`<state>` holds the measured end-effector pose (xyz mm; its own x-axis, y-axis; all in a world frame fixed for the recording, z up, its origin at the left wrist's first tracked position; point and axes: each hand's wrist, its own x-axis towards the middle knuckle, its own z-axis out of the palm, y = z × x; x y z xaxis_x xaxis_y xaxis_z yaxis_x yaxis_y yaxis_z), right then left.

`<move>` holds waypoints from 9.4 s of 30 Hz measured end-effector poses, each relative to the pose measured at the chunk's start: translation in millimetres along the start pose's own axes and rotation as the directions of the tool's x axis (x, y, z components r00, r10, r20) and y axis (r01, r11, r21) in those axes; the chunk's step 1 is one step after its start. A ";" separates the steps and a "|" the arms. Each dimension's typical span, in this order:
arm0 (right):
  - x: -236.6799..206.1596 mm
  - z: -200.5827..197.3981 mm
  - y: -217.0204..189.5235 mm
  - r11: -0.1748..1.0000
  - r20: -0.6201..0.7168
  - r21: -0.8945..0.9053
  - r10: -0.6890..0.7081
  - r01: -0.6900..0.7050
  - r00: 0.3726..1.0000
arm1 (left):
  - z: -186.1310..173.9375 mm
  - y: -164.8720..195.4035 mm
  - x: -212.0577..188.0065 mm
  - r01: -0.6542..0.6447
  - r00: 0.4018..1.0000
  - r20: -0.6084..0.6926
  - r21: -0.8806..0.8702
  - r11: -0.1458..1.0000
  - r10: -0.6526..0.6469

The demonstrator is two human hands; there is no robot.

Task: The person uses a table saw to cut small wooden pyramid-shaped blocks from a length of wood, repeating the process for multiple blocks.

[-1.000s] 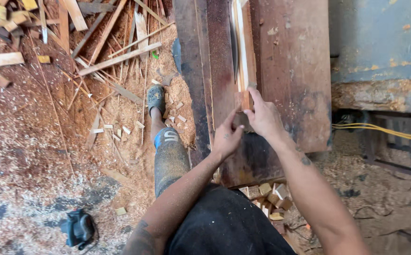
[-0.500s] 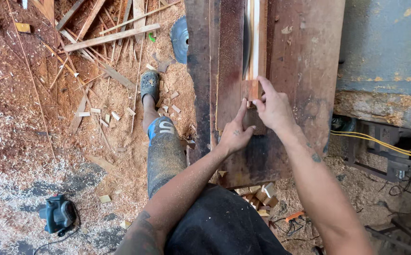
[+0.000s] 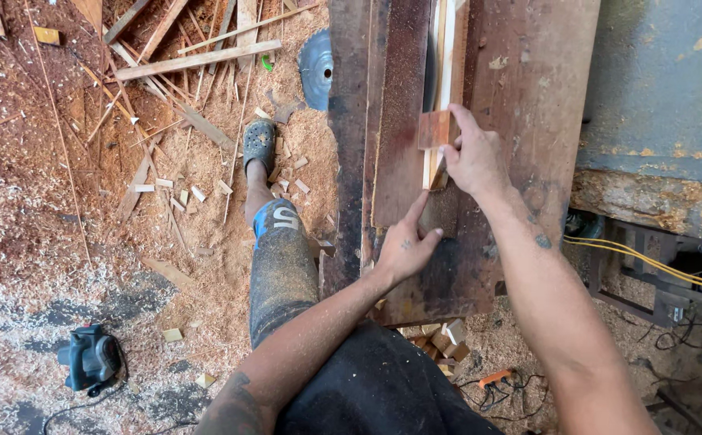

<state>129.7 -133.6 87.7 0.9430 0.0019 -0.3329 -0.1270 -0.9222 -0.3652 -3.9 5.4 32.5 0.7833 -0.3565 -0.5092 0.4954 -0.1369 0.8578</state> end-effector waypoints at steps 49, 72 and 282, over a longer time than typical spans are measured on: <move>-84.3 21.7 6.7 0.999 0.028 -0.009 0.038 -0.038 0.999 | 8.4 -24.2 3.2 -0.163 0.983 -0.066 0.117 0.980 0.172; -5.8 17.6 2.1 0.996 -0.099 0.068 0.060 -0.053 0.993 | -18.5 5.3 22.8 -0.008 0.998 0.059 0.126 0.992 0.001; -508.7 361.4 297.4 -0.392 0.355 0.892 0.915 -0.225 -0.191 | -47.7 -92.8 -144.6 -0.434 0.810 0.378 0.901 0.024 0.449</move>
<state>-499.0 -269.1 -165.8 -0.4053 -0.7075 -0.5789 -0.4369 0.7062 -0.5571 -145.2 113.7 23.3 0.7146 -0.6995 -0.0014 -0.6660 -0.6810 0.3042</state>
